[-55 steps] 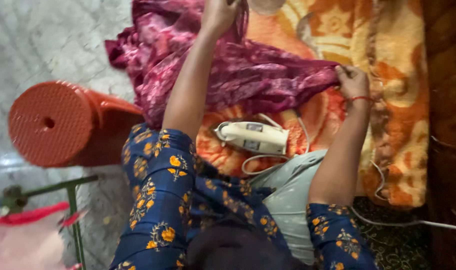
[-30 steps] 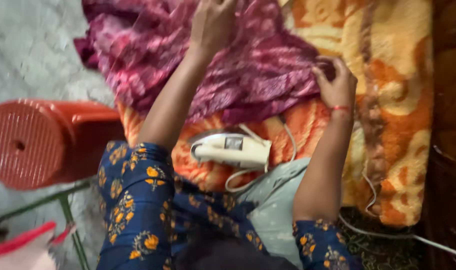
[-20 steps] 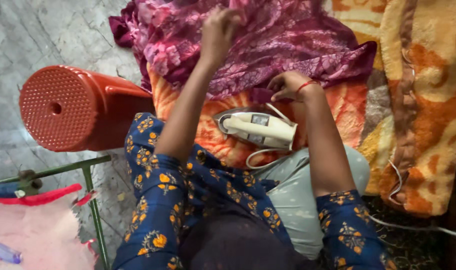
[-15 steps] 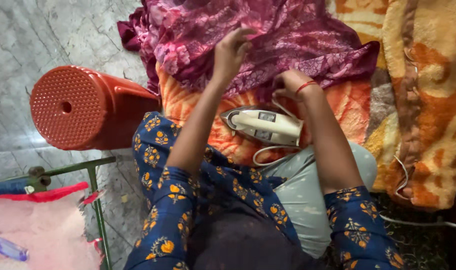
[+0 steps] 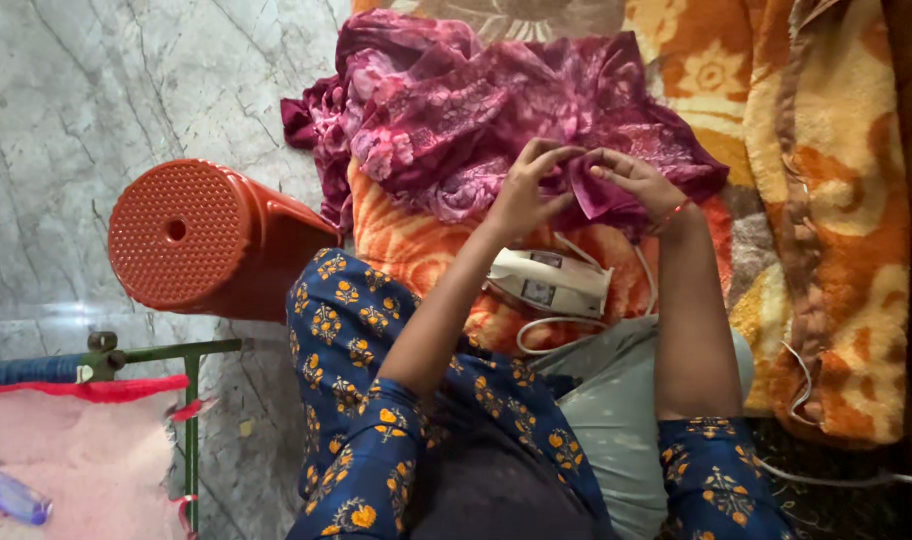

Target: The person irons a large piece of maroon floral fabric on a patterned mat on the floor. They repeatedly smooth the fabric with their hands and use a white electric iron to press it, frequently lifting and repositioning the material to cover different areas.

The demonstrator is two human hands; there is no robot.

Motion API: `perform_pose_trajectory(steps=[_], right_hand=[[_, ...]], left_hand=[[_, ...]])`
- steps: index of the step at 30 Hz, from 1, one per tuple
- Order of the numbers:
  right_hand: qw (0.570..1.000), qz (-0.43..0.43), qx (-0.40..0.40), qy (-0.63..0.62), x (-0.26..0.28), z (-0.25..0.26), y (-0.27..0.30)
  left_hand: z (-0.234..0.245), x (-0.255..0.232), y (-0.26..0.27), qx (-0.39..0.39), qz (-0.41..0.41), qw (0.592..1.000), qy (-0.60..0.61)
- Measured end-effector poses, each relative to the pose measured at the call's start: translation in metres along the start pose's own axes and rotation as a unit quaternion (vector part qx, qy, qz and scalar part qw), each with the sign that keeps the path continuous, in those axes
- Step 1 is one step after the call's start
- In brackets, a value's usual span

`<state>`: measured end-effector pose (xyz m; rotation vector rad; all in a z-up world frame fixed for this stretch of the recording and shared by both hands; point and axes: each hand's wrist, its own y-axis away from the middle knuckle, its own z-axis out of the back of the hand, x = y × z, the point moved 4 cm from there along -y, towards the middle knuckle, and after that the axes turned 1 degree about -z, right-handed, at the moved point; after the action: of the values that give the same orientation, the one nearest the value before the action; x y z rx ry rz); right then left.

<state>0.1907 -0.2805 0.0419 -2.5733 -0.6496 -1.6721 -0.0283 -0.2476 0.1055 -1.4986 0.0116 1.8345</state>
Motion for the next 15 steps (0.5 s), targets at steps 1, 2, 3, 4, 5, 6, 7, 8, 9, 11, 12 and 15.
perform_pose_trajectory(steps=[1, 2, 3, 4, 5, 6, 7, 8, 9, 11, 12, 15], right_hand=[[0.999, 0.008, 0.010, 0.037, 0.001, 0.000, -0.003], [0.997, 0.015, 0.019, 0.072, 0.000, 0.002, -0.002], [0.995, 0.032, 0.000, 0.098, 0.000, 0.007, -0.005], [0.991, 0.049, -0.018, 0.125, 0.001, 0.012, -0.011], [0.985, 0.066, -0.036, 0.153, 0.002, 0.018, -0.012], [0.987, 0.062, -0.036, 0.145, 0.002, 0.020, -0.010], [0.988, 0.058, -0.036, 0.137, 0.002, 0.018, -0.007], [0.990, 0.051, -0.035, 0.129, 0.002, 0.013, -0.003], [0.991, 0.050, -0.068, 0.103, 0.004, 0.009, 0.000], [0.989, 0.046, -0.134, 0.049, 0.008, -0.008, 0.008], [0.962, 0.106, -0.192, 0.162, 0.020, -0.018, 0.014], [0.875, 0.250, -0.270, 0.315, 0.054, -0.056, 0.040]], left_hand=[[-0.001, -0.011, 0.000, -0.029, -0.041, 0.998, -0.041], [-0.001, -0.022, 0.000, -0.055, -0.083, 0.992, -0.080], [-0.003, -0.028, 0.000, -0.049, -0.093, 0.990, -0.094], [-0.005, -0.033, -0.002, -0.044, -0.104, 0.988, -0.107], [-0.007, -0.038, -0.002, -0.040, -0.115, 0.985, -0.120], [-0.007, -0.042, -0.004, -0.048, -0.119, 0.986, -0.102], [-0.007, -0.046, -0.006, -0.056, -0.124, 0.987, -0.084], [-0.007, -0.049, -0.006, -0.064, -0.126, 0.988, -0.066], [-0.008, -0.050, -0.008, -0.067, -0.107, 0.991, -0.051], [-0.008, -0.052, -0.011, -0.071, -0.068, 0.995, -0.022], [-0.007, -0.054, -0.013, -0.077, -0.072, 0.994, -0.014], [-0.003, -0.057, -0.016, -0.091, -0.059, 0.994, 0.000]])
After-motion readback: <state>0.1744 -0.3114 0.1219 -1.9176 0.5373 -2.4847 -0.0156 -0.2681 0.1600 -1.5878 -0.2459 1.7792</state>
